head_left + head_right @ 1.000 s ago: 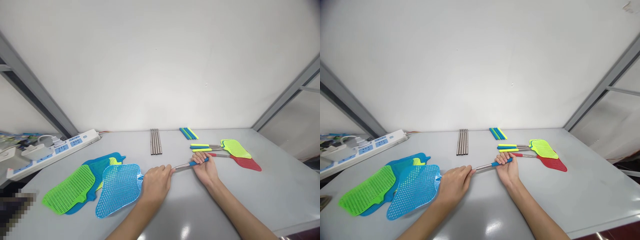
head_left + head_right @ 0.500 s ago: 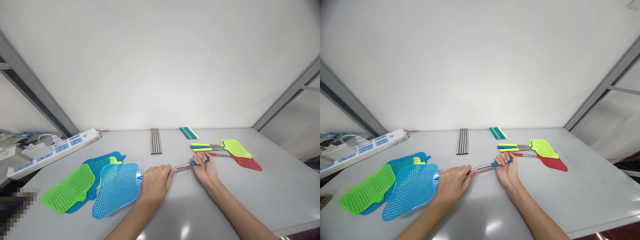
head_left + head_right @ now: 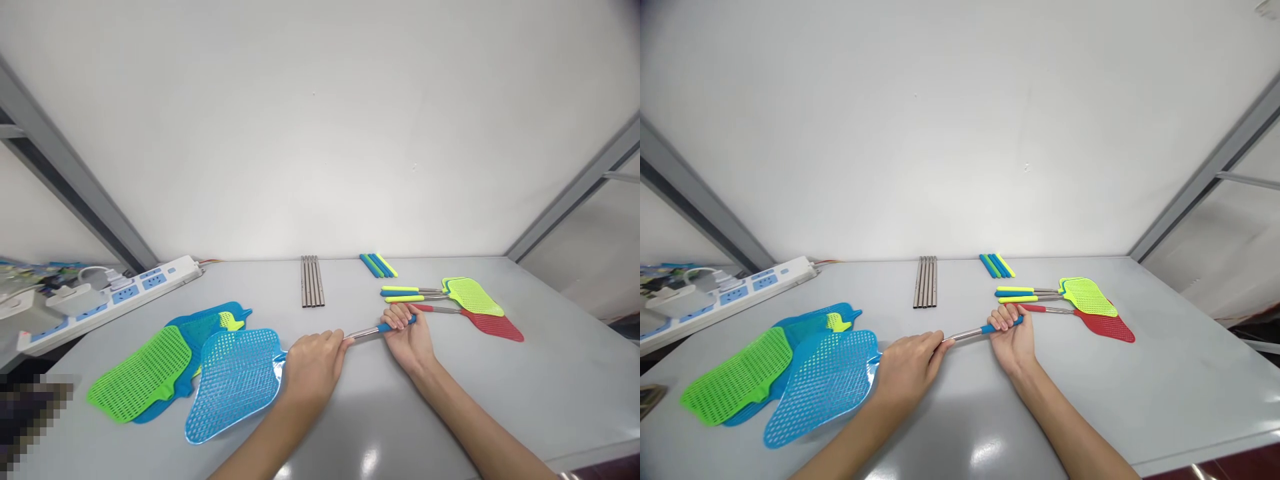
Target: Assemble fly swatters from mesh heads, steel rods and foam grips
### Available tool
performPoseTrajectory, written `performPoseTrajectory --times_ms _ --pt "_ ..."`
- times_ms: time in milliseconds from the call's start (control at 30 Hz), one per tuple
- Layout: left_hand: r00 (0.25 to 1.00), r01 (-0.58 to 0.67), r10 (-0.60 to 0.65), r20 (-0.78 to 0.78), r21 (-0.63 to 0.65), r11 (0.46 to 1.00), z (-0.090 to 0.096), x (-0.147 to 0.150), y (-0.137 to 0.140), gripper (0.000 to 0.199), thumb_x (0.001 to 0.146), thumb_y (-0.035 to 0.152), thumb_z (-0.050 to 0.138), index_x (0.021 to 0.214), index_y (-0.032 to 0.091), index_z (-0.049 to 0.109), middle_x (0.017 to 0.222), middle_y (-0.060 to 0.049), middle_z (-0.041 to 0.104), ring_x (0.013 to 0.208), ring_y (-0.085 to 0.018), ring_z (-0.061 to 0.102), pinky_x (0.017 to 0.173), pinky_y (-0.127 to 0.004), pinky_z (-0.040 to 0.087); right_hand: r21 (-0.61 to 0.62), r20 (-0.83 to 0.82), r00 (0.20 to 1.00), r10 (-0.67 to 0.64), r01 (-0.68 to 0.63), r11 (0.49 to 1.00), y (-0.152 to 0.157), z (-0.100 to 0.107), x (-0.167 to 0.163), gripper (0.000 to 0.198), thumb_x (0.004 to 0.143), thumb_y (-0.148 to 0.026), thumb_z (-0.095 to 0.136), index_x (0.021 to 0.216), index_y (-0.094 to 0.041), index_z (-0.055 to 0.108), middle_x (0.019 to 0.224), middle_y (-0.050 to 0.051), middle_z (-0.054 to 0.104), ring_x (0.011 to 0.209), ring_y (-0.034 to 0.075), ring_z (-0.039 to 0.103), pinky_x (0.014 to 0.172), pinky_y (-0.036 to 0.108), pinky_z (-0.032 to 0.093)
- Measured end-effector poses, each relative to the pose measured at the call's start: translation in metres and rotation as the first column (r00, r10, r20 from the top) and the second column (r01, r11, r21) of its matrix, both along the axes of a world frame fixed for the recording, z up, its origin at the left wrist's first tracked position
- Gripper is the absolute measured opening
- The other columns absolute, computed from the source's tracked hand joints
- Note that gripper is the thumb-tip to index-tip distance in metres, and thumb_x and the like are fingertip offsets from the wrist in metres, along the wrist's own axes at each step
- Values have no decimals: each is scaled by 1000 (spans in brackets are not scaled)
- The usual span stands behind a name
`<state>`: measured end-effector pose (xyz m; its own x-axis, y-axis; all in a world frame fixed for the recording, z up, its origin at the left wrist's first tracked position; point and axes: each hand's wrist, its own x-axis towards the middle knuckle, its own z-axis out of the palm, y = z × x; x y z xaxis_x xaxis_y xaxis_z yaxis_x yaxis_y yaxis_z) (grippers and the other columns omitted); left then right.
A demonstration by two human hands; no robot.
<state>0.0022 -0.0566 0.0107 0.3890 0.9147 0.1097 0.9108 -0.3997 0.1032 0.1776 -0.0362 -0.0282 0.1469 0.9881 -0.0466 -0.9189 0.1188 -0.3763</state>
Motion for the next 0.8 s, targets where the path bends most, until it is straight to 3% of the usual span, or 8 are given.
performPoseTrajectory --times_ms 567,800 --pt "1000 -14 16 22 -89 996 -3 2 0 35 85 38 24 79 20 54 75 -2 63 68 -18 58 53 -26 33 9 44 999 -1 1 1000 0 4 -4 25 73 -20 43 54 -18 27 50 -7 22 41 6 29 42 21 31" --pt "1000 -16 16 -3 -39 999 -3 3 0 35 86 37 24 78 20 54 74 -2 63 67 -18 58 52 -25 32 0 -1 1000 18 -18 1000 0 3 -6 24 73 -22 43 55 -18 27 50 -6 23 43 6 29 43 20 31"
